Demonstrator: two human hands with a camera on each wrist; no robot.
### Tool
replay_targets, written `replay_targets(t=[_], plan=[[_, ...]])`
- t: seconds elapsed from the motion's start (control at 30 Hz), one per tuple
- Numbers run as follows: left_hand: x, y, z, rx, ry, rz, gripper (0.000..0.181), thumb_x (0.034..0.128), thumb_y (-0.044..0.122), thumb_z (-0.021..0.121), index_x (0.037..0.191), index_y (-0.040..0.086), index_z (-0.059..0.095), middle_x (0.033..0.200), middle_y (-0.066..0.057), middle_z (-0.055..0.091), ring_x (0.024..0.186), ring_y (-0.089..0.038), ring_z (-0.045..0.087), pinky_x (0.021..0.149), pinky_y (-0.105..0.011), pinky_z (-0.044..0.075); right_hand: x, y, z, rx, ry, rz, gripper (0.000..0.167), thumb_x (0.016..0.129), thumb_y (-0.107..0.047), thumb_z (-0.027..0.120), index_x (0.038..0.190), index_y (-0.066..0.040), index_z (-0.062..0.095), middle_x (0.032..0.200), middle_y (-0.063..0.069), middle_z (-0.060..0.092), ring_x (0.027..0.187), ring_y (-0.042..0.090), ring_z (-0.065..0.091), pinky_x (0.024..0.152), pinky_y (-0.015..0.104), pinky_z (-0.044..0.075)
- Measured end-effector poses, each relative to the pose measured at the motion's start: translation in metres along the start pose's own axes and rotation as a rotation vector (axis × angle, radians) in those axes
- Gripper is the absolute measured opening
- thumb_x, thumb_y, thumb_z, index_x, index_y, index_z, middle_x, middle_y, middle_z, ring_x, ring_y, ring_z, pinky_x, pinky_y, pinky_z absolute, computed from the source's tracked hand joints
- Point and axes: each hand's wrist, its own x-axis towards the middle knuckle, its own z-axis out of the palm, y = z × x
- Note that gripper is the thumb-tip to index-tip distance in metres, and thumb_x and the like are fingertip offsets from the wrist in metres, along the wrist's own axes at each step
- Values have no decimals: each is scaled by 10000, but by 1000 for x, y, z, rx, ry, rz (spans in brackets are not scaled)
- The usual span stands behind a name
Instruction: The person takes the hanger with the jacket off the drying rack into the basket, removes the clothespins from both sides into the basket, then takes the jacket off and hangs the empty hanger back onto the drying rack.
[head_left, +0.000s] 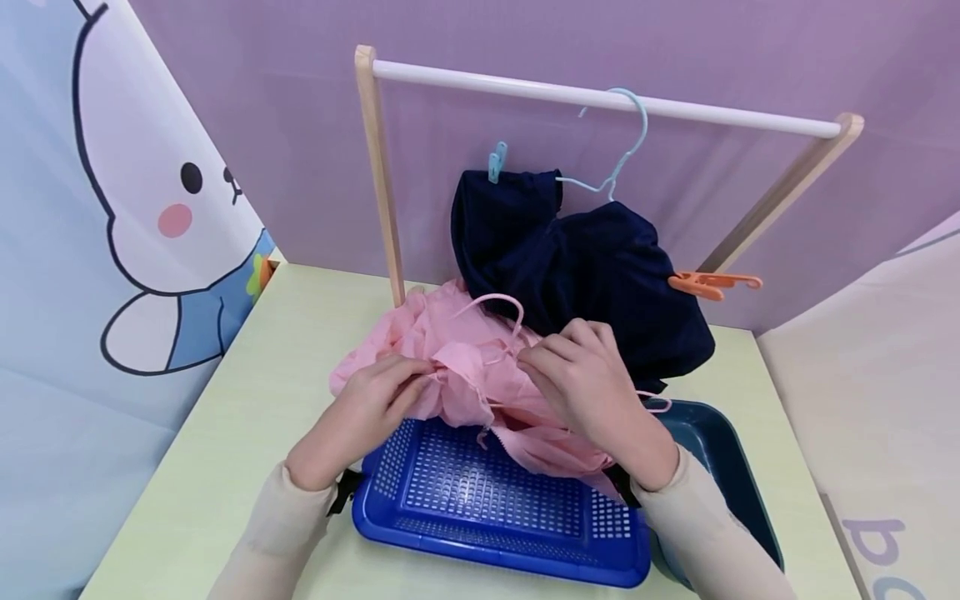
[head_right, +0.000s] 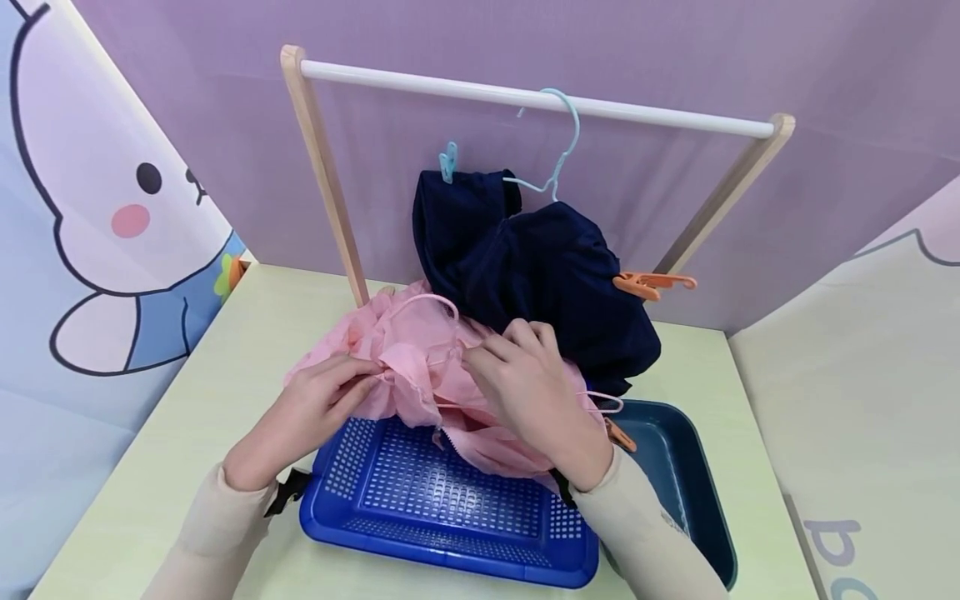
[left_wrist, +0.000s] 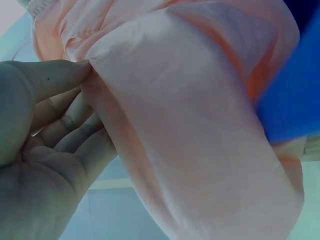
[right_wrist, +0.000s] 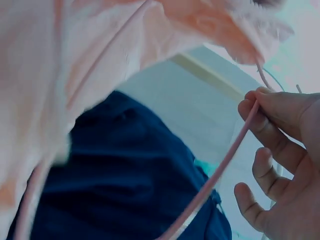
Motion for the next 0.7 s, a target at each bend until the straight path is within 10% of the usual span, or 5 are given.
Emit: replay_targets(t=[0.7], plan=[[-16, -13, -4, 21, -43, -61, 158, 947, 70, 698, 1103, 76, 715, 1050, -34, 704, 959, -168, 660, 850, -362, 581, -39, 33, -57, -12, 253, 73, 406, 1065, -327, 507, 958, -41, 775, 883, 132, 730, 773, 367, 527, 655, 511, 319]])
